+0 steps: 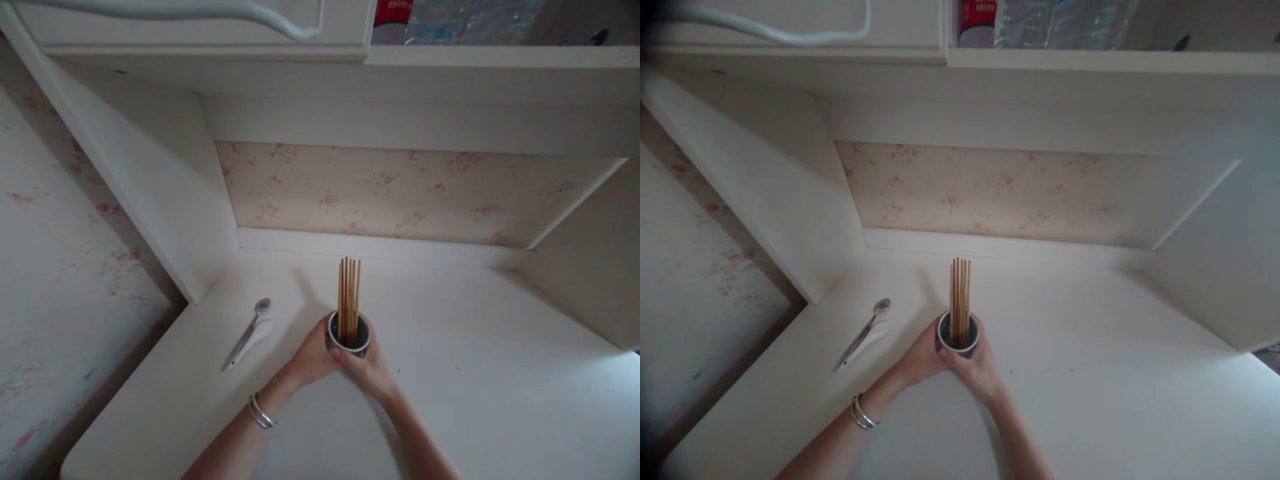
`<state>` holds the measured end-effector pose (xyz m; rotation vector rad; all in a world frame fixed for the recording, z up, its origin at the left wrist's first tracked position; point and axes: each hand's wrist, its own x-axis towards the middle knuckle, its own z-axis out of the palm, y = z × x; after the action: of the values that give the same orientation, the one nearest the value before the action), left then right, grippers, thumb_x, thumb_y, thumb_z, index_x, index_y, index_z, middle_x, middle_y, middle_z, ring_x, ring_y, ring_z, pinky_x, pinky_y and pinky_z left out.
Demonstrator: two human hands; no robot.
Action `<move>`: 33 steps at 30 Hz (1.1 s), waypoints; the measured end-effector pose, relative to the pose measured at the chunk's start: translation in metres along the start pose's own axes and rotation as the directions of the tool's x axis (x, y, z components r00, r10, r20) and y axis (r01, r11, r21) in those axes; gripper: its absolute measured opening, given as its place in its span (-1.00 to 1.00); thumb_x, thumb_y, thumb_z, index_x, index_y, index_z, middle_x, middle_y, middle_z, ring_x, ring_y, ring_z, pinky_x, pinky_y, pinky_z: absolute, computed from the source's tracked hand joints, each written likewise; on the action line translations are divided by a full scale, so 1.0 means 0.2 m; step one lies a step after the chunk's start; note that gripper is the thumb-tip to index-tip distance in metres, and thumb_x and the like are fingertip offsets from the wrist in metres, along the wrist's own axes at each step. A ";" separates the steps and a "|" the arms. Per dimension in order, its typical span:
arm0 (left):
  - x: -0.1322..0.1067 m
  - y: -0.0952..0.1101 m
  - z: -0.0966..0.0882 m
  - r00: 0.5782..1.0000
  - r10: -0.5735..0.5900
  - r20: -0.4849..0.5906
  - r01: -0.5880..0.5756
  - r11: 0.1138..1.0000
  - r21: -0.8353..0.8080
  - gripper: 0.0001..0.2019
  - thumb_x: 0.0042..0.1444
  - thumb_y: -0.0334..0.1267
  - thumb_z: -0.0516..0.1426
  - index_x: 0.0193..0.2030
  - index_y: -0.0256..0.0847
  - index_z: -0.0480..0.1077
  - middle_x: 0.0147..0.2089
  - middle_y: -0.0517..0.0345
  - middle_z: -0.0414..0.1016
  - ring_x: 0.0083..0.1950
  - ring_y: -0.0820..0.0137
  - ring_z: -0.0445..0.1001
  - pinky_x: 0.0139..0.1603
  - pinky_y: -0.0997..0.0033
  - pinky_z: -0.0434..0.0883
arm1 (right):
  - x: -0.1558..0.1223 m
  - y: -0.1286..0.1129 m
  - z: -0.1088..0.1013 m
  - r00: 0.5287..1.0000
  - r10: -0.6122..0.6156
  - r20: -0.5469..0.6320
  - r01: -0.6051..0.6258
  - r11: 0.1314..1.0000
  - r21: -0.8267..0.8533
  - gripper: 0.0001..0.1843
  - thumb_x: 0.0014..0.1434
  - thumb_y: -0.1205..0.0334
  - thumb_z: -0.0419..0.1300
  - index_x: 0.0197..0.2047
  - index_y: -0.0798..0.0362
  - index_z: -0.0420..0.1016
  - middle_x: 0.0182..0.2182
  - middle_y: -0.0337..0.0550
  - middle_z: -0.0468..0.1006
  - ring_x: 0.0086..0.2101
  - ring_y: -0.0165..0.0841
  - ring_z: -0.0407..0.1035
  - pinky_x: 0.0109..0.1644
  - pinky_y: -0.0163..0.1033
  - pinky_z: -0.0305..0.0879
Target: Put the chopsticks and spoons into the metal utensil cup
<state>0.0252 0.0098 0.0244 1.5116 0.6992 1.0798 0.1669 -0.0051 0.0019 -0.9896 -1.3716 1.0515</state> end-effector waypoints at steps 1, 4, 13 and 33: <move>-0.01 0.01 -0.01 1.000 0.007 0.019 -0.008 0.999 0.049 -0.33 -0.13 -0.32 0.37 0.17 -0.19 0.29 0.09 -0.03 0.47 0.08 0.19 0.45 0.14 0.18 0.38 | 0.00 0.00 0.00 1.000 0.002 -0.008 -0.002 1.000 0.000 -0.16 -0.06 0.06 0.45 0.23 -0.06 0.19 0.11 0.02 0.46 0.10 -0.01 0.35 0.21 0.13 0.24; -0.07 0.04 -0.08 1.000 0.007 -0.022 0.000 0.958 0.288 -0.28 -0.08 -0.36 0.33 0.26 -0.11 0.24 0.24 -0.05 0.35 0.22 0.17 0.35 0.25 0.19 0.29 | 0.01 0.01 -0.01 1.000 0.004 -0.006 -0.004 1.000 0.004 -0.15 -0.07 0.05 0.46 0.23 -0.07 0.19 0.10 0.01 0.47 0.08 -0.03 0.36 0.20 0.12 0.25; -0.19 0.16 -0.66 0.869 -0.155 -0.470 0.492 0.372 0.787 -0.73 0.21 -0.11 0.02 -0.16 -0.13 0.49 -0.19 0.12 0.59 -0.20 0.32 0.52 -0.15 0.38 0.35 | 0.01 0.00 -0.02 0.998 0.059 0.000 -0.059 0.998 -0.030 -0.13 -0.09 0.04 0.47 0.23 -0.09 0.18 0.07 -0.05 0.49 0.06 -0.08 0.37 0.21 0.10 0.24; -0.08 0.07 -1.01 0.809 -0.387 -0.441 0.483 0.012 0.875 -0.72 0.16 -0.15 0.03 -0.23 -0.17 0.55 -0.09 -0.08 0.61 -0.06 0.16 0.54 -0.19 0.38 0.31 | 0.00 -0.03 -0.03 0.998 0.059 -0.008 -0.060 0.998 -0.026 -0.13 -0.08 0.06 0.46 0.24 -0.09 0.18 0.08 -0.07 0.49 0.08 -0.10 0.36 0.23 0.10 0.19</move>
<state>-0.1659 0.0795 0.0306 2.0272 2.0935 -0.0181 0.1719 -0.0058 0.0072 -1.0584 -1.3606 1.0756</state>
